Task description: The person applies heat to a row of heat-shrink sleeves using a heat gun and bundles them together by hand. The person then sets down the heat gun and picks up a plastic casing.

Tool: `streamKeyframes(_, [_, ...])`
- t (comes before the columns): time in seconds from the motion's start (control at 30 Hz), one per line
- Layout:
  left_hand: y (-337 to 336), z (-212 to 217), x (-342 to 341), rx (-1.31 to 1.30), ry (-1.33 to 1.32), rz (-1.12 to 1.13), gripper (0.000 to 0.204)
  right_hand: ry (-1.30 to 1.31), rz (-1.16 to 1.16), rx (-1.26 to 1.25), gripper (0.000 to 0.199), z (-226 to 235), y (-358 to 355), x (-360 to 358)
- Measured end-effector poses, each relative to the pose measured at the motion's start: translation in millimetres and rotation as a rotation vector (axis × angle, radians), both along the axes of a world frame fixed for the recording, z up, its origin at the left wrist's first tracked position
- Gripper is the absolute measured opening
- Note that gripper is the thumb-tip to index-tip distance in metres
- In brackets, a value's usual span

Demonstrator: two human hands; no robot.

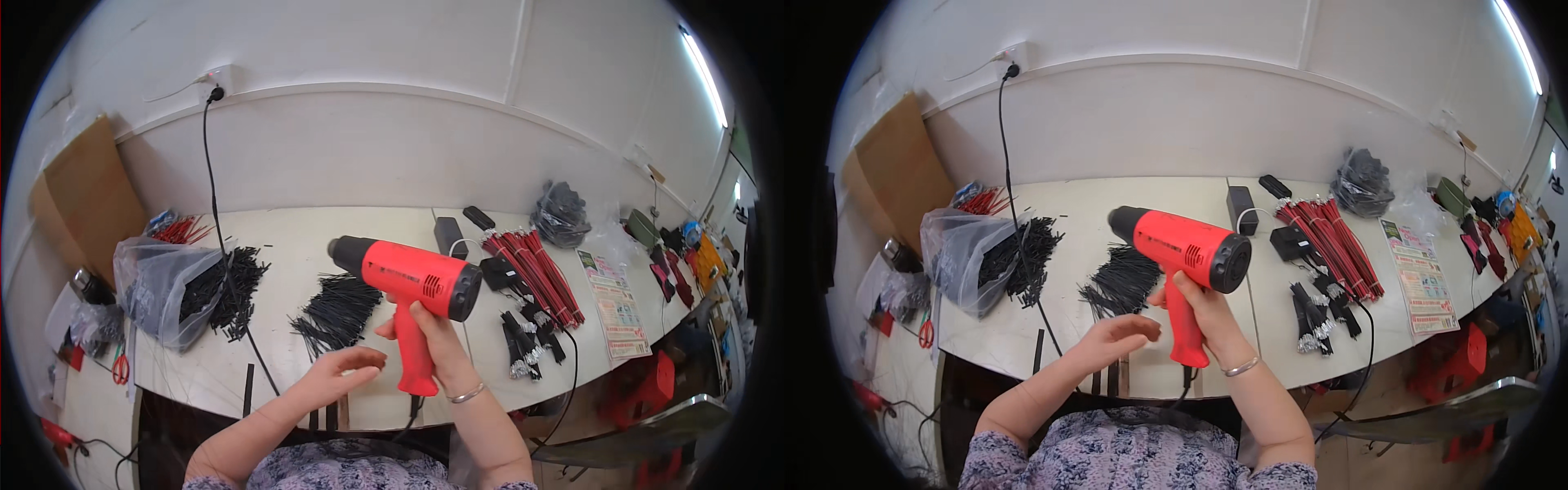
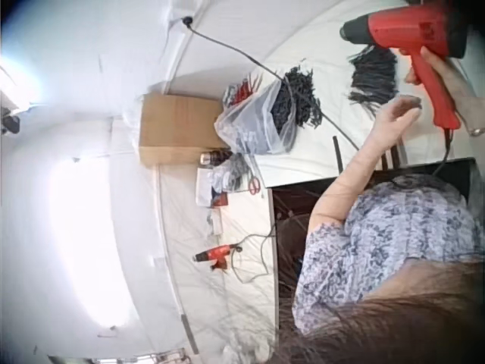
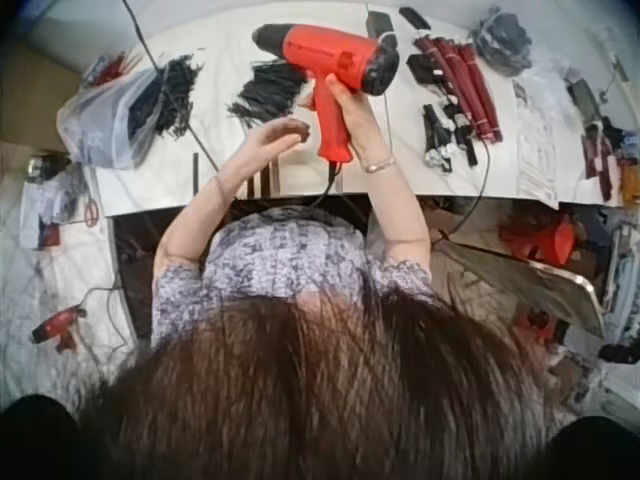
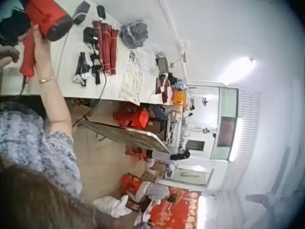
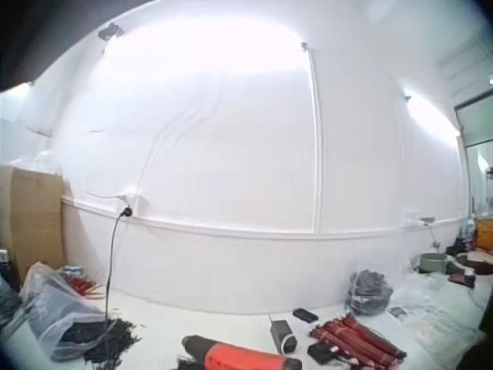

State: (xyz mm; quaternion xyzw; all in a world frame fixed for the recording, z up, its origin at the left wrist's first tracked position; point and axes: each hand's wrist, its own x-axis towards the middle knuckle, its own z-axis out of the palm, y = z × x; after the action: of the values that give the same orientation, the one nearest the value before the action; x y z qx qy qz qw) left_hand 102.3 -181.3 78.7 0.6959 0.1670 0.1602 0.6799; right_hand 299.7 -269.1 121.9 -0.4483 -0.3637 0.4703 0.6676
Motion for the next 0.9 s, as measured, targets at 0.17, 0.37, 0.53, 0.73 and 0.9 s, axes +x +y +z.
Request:
streamKeyframes(0.17, [-36.8,15.8,27.7,-0.200,0.024,-0.043,0.053,0.101,0.097,0.163,0.082,-7.6,-7.1,-23.1])
streamKeyframes(0.37, [-47.4,13.8,19.9,-0.113,-0.032,0.087,0.054,0.122,0.186,0.225,0.081,-10.6,-18.8,-31.7])
streamKeyframes(0.53, [-38.0,41.4,27.4,-0.006,-0.099,0.295,0.054,-0.097,0.118,0.099,0.066,-49.3,-35.0,-24.5])
streamKeyframes(0.73, [-16.1,64.2,50.4,0.212,-0.065,0.432,0.069,-0.192,-0.085,0.042,0.050,-81.5,-60.2,-14.4])
streamKeyframes(0.9, [4.0,60.4,102.3,0.283,-0.013,0.468,0.077,-0.137,-0.146,-0.008,0.044,-103.4,-78.5,-0.2])
